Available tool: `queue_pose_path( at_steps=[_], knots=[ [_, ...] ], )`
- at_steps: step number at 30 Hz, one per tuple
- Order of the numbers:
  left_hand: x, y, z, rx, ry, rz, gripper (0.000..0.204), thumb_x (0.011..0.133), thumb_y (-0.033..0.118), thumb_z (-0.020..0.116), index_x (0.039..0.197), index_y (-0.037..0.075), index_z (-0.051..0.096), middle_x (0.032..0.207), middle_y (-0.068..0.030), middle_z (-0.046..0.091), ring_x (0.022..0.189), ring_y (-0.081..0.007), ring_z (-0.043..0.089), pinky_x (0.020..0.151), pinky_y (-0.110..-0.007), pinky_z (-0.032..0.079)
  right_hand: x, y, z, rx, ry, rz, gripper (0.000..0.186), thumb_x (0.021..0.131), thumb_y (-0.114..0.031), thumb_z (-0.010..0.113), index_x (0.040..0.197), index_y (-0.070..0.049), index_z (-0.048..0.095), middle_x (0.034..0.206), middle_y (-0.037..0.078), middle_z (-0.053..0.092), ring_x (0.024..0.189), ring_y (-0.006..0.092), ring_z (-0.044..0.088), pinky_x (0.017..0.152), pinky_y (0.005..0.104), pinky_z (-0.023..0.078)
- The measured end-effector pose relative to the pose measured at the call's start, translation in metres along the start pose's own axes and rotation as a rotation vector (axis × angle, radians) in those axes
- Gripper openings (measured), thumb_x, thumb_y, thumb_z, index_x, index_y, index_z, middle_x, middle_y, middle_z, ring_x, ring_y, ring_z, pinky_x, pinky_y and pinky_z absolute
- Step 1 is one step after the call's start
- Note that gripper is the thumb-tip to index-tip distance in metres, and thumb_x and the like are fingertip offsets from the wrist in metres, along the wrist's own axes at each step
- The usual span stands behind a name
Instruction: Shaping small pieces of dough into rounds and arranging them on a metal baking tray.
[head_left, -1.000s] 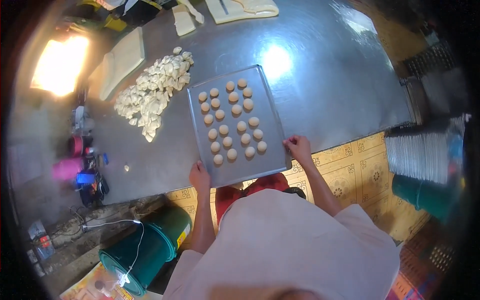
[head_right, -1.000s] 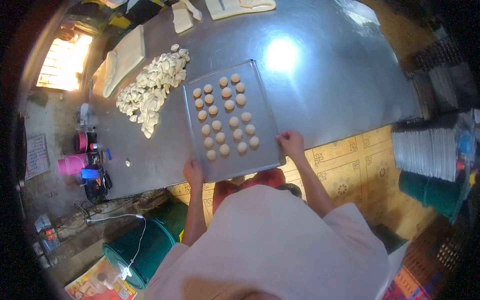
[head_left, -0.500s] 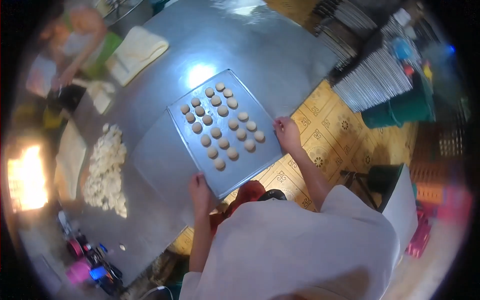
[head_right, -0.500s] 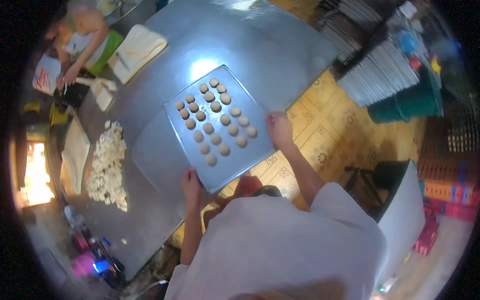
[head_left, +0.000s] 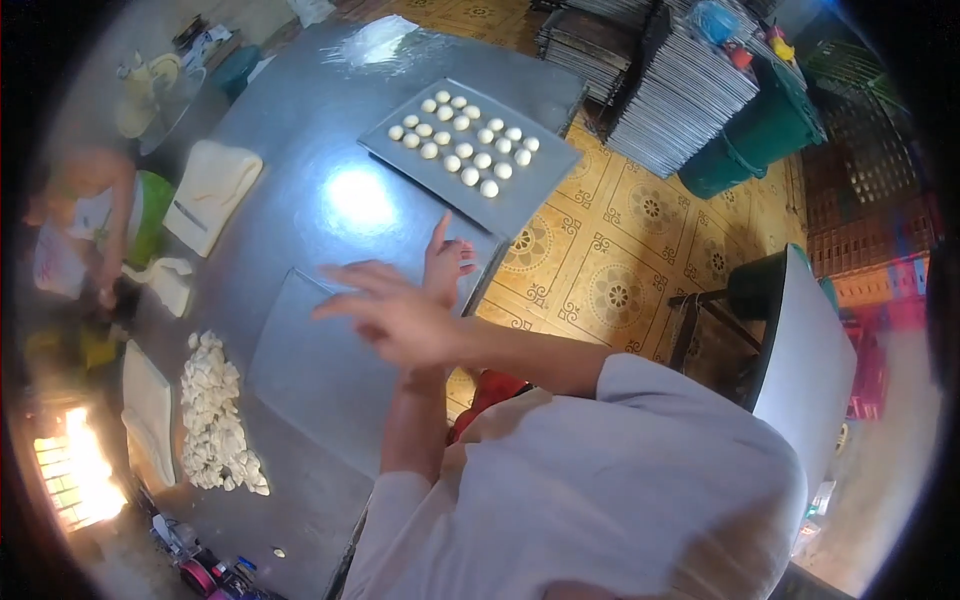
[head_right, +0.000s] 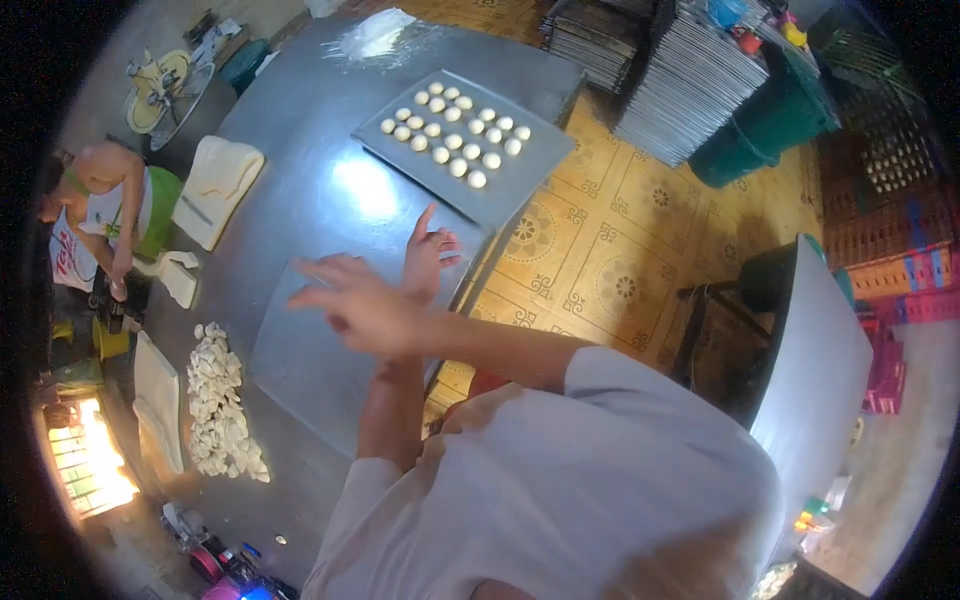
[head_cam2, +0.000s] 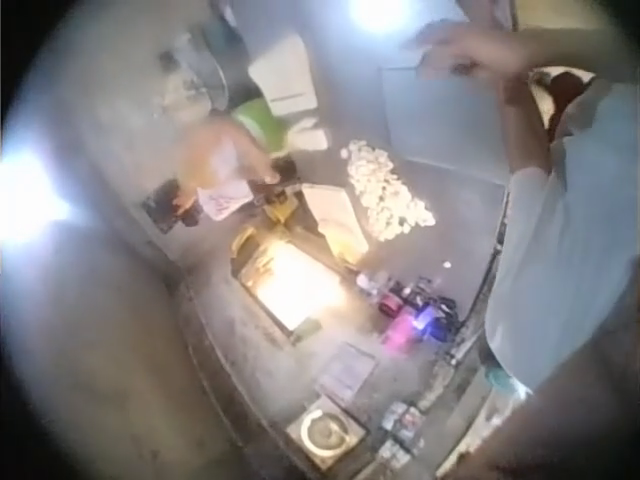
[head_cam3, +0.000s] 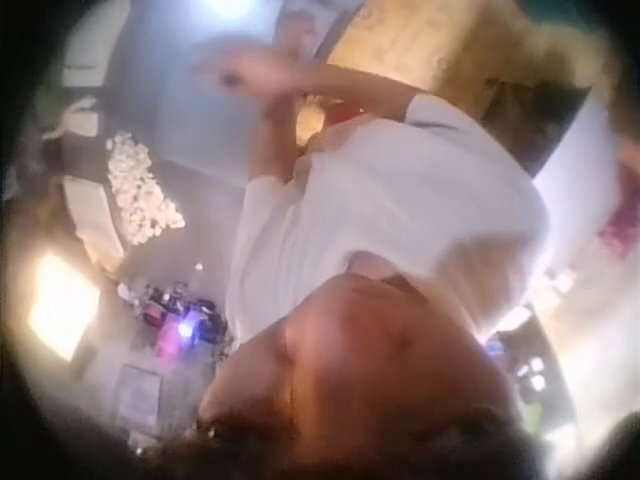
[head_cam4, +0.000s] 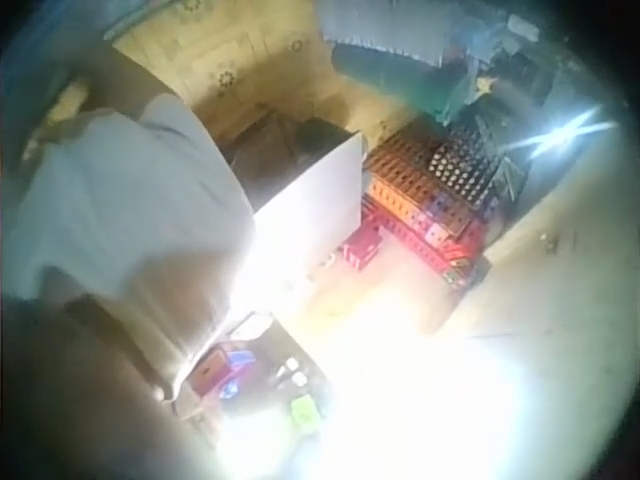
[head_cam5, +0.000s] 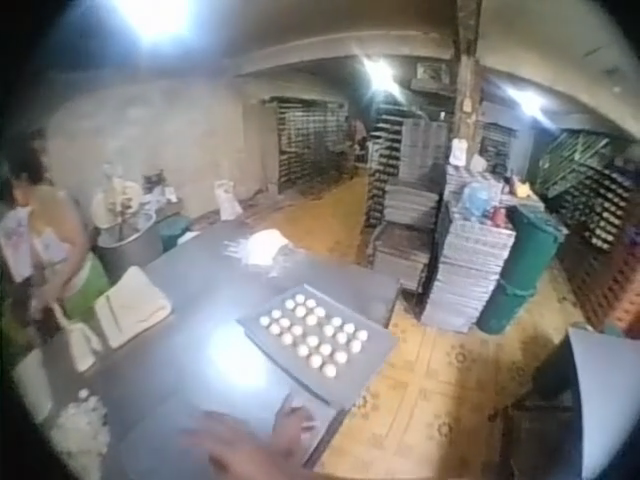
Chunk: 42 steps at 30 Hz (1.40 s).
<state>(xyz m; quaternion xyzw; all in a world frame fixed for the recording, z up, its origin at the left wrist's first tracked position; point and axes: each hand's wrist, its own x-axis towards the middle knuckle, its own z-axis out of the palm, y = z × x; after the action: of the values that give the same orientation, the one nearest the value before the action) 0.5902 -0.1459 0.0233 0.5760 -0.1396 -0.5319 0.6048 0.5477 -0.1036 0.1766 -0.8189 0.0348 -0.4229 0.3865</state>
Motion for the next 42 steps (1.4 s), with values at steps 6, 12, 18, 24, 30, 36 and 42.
queue_pose_path(
  at_steps=[6,12,18,24,30,36,42],
  knots=[
    [-0.024,-0.026,-0.040,0.191,0.021,-0.043,0.047,0.099,0.014,0.060,0.146,0.016,0.058,0.097,-0.0029,0.064,0.092,-0.0133,0.062,0.080,-0.031,0.053,0.084,-0.102,0.060,0.477,-0.461,-0.619,0.013,0.083,-0.012,0.066,0.094,-0.011,0.074,0.082,0.016,0.071,0.076,0.0361,0.068,0.062,0.0471,0.051],
    [-0.068,-0.033,-0.060,0.169,0.249,0.005,0.048,0.096,0.013,0.066,0.144,0.011,0.058,0.101,-0.0022,0.064,0.090,-0.0140,0.062,0.076,-0.030,0.050,0.098,-0.146,0.166,0.365,-0.490,-0.694,0.014,0.084,-0.016,0.066,0.093,-0.011,0.075,0.083,0.014,0.072,0.079,0.0340,0.070,0.065,0.0473,0.053],
    [-0.110,-0.035,-0.133,0.014,0.405,0.123,0.050,0.098,0.016,0.066,0.146,0.012,0.054,0.102,-0.0037,0.067,0.091,-0.0147,0.066,0.078,-0.030,0.053,0.082,-0.207,0.217,0.514,-0.532,-0.794,0.015,0.084,-0.020,0.066,0.092,-0.012,0.076,0.084,0.013,0.073,0.083,0.0318,0.072,0.068,0.0476,0.056],
    [-0.195,-0.066,-0.205,-0.426,0.458,0.244,0.047,0.107,0.027,0.059,0.148,0.009,0.050,0.127,-0.0090,0.064,0.106,-0.0214,0.067,0.099,-0.037,0.053,0.102,-0.205,0.216,0.383,-0.563,-0.904,0.017,0.085,-0.024,0.066,0.091,-0.012,0.077,0.085,0.012,0.075,0.087,0.0297,0.074,0.070,0.0478,0.058],
    [-0.353,-0.126,-0.221,-0.234,1.175,0.346,0.043,0.096,0.014,0.067,0.138,0.005,0.061,0.092,-0.0031,0.060,0.083,-0.0136,0.058,0.071,-0.029,0.051,0.048,0.151,0.087,-0.249,-0.286,0.094,0.017,0.081,-0.021,0.083,0.094,-0.012,0.078,0.094,0.010,0.076,0.095,0.0311,0.071,0.086,0.0450,0.056],
    [-0.453,-0.146,-0.232,-0.232,1.658,-0.111,0.039,0.101,0.022,0.058,0.137,0.008,0.059,0.097,-0.0024,0.062,0.088,-0.0152,0.059,0.081,-0.034,0.047,-0.045,0.419,-0.053,-1.174,-0.520,0.391,0.017,0.084,-0.019,0.069,0.099,-0.009,0.069,0.102,0.012,0.072,0.099,0.0324,0.070,0.082,0.0462,0.057],
    [-0.427,-0.152,-0.232,-0.162,1.459,0.004,0.036,0.100,0.018,0.058,0.134,0.007,0.059,0.098,-0.0032,0.063,0.088,-0.0146,0.060,0.073,-0.029,0.047,-0.056,0.456,-0.107,-1.236,-0.574,0.381,0.014,0.086,-0.017,0.065,0.095,-0.009,0.071,0.097,0.012,0.074,0.100,0.0319,0.071,0.083,0.0463,0.057]
  ],
)
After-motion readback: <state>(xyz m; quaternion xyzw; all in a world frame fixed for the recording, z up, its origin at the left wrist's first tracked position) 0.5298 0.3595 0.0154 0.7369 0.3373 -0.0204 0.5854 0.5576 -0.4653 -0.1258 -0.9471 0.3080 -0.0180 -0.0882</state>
